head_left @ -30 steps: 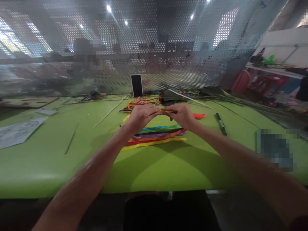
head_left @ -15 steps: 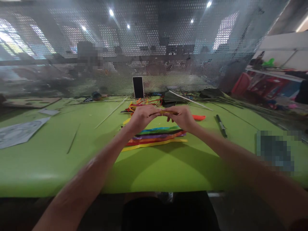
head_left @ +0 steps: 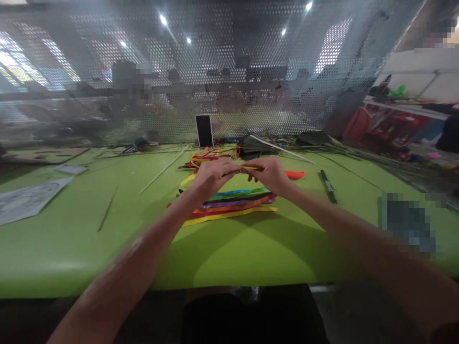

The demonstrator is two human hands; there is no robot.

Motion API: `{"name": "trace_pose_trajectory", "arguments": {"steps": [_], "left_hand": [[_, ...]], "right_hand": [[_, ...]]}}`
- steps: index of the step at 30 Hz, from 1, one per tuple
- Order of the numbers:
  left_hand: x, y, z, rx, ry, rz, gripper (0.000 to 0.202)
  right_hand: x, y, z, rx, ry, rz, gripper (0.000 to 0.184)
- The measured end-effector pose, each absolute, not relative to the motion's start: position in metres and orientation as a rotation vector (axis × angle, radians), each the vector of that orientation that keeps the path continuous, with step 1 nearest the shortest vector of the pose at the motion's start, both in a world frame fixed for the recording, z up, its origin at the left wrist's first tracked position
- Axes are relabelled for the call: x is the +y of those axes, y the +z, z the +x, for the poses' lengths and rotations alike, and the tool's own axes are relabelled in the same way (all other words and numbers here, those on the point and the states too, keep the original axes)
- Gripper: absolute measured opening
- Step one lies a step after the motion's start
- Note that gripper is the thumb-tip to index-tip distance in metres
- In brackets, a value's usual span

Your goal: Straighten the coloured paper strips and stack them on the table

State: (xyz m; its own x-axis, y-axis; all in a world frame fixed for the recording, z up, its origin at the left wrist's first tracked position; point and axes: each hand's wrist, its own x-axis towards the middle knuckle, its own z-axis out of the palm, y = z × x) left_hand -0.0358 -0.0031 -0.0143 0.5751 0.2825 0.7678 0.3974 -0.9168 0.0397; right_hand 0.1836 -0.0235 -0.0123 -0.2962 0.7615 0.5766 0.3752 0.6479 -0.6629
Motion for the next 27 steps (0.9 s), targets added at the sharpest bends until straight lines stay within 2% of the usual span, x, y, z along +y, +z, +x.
{"name": "trace_pose_trajectory", "arguments": {"steps": [7,17,27], "left_hand": [[0.0018,-0.0153,-0.0356,-0.542,-1.317,-2.655,0.023],[-0.0005,-0.0149,-0.0327,-0.524,-1.38,-2.646,0.01],[-0.0001,-0.0162,-0.0282,-0.485,-1.537,-2.665,0.008]], "right_hand": [[-0.0231,-0.0138,0.182,-1.854,0.578,-0.858,0.035],[-0.025,-0.0116,0.1774,-1.73,0.763,-0.849,0.035],[-0.026,-0.0113,0.1737,-1.698,0.799,-0.795,0.037]]}}
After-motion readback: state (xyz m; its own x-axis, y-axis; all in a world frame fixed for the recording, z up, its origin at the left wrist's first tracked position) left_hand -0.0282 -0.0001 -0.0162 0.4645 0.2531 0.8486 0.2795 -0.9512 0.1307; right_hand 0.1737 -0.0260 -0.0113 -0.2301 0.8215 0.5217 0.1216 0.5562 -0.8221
